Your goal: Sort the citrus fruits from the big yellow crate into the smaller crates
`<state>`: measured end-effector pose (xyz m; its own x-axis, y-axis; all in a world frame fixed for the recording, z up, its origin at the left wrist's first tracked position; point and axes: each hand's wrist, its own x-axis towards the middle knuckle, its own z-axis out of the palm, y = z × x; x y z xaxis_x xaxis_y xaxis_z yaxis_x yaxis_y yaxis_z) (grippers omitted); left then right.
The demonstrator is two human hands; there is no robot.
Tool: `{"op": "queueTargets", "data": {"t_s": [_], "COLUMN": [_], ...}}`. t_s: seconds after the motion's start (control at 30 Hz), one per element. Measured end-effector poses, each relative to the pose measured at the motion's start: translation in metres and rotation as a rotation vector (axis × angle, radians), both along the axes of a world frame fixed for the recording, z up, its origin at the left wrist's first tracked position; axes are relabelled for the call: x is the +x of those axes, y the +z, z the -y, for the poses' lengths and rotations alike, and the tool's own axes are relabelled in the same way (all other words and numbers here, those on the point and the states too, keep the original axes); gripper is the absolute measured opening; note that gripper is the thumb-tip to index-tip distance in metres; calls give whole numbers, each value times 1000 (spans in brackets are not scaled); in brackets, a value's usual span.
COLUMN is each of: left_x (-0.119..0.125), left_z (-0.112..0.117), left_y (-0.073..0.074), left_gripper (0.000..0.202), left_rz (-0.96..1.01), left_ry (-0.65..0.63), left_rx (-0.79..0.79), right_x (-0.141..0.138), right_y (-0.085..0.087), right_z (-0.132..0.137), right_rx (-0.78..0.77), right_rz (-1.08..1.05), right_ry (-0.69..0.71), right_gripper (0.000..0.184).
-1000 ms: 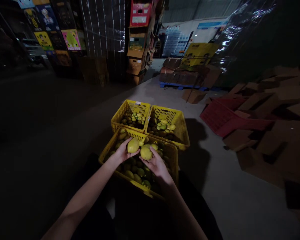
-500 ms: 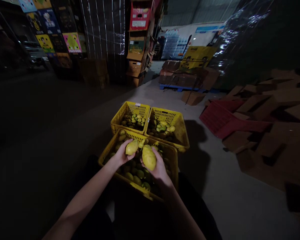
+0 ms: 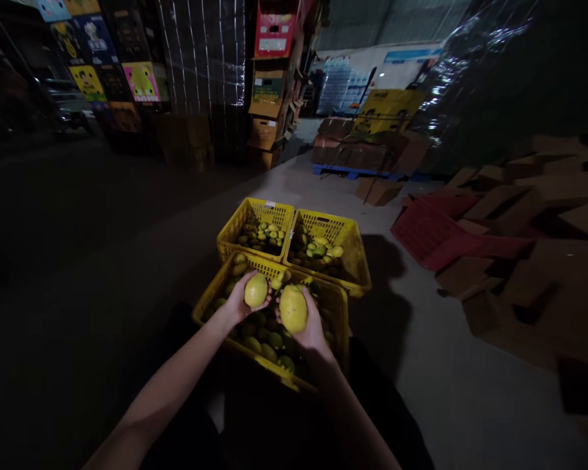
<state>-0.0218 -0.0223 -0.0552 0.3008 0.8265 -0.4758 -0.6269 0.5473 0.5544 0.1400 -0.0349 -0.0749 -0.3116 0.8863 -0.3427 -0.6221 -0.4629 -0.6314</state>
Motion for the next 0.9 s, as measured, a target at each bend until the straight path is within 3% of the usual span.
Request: {"op": "queueTargets", "data": {"t_s": [0.2,0.4,0.6,0.7,0.77,0.9], "left_x": [-3,-4,-7,-5,-4,-3], "left_z": [5,15,21,21,17,6], "left_y": [-2,3,7,6,3,-2], "left_gripper": [34,34,29,30,35,50], "left_rz": [-75,-179,-184,-134,-93,81], "left_ry": [-191,-403,-493,-484,-439,-186], "left_rx": [298,514,605,587,494,158], "right_x": [1,5,9,7,3,-1], "right_y": [-7,-13,-14,-14,-11,0], "right_z": [-1,2,7,8,7,2], "right_rx": [240,437,462,444,396,229], "right_rz": [15,62,46,37,6,-112], "right_ry": [125,248,326,313,295,194], "right_gripper": [47,42,41,41,43,43]}}
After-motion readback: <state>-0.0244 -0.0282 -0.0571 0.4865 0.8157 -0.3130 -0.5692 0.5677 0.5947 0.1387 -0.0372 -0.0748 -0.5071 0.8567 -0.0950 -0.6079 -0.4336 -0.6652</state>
